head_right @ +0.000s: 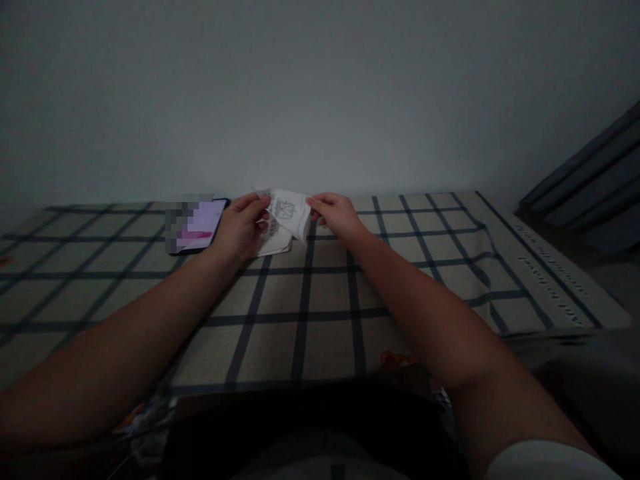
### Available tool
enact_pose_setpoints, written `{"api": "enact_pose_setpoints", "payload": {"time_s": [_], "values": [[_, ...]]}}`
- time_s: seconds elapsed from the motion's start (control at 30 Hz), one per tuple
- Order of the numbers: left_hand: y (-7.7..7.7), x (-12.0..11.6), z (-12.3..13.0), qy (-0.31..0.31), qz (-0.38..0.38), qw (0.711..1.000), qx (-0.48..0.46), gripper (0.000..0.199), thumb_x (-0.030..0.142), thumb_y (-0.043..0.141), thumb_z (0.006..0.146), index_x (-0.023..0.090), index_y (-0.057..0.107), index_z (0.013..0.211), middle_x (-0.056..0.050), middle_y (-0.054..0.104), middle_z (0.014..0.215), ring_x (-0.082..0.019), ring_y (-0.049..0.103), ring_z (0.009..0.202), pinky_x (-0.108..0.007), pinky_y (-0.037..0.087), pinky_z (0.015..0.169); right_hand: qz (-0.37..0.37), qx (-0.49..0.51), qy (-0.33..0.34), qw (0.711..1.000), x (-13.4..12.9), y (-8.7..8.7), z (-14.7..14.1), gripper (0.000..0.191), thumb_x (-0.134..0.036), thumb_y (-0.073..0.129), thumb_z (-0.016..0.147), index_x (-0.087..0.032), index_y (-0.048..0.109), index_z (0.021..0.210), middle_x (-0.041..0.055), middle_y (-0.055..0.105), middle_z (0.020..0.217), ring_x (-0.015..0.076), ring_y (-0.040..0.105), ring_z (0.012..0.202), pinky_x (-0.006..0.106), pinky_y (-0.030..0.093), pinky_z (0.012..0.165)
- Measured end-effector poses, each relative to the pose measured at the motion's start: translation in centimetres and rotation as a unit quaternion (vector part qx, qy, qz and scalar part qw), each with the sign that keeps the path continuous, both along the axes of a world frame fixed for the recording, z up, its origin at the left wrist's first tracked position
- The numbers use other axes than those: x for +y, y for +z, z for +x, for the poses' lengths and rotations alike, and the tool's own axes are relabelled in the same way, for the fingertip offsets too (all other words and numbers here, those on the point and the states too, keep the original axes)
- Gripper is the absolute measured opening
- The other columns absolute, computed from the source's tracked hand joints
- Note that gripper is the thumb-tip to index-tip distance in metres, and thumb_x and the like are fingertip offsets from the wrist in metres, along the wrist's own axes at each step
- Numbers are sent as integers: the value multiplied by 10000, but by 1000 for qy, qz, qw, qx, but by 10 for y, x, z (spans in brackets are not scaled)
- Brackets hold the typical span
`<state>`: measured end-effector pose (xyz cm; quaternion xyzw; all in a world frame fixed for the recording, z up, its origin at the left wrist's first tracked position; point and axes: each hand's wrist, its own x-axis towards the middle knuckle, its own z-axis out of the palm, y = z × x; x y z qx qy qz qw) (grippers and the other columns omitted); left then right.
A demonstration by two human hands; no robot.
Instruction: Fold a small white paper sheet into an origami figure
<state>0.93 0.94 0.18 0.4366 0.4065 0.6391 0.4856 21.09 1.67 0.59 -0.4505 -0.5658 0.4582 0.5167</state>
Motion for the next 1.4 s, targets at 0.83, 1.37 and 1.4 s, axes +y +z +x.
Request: {"api": "enact_pose_setpoints", "payload": {"time_s": [0.83, 1.37, 1.4], "values": [[-3, 12, -8, 53, -14, 997, -58, 299, 356, 871, 715, 182, 628, 709, 12, 618, 676, -75, 531, 563, -182, 320, 446, 15, -23, 31, 999, 7, -5, 5, 147, -255, 711, 928, -164, 719, 812, -1, 658, 698, 86, 559, 615, 211, 417, 552], [-5, -16, 7, -90, -4, 972, 218, 504, 645, 768, 754, 154, 693, 667, -24, 644, 605, -99, 495, 500, -233, 343, 493, 44, 24, 17, 999, 7, -5, 5, 168, -293, 717, 923, -160, 697, 822, -21, 634, 691, 66, 536, 584, 194, 418, 546], [-5, -14, 5, -79, 11, 972, 220, 484, 620, 769, 756, 154, 693, 651, -27, 649, 610, -102, 504, 517, -234, 356, 510, 41, 31, 26, 998, 6, -5, 4, 172, -298, 720, 920, -160, 696, 821, -20, 638, 698, 64, 534, 582, 192, 416, 543]]}}
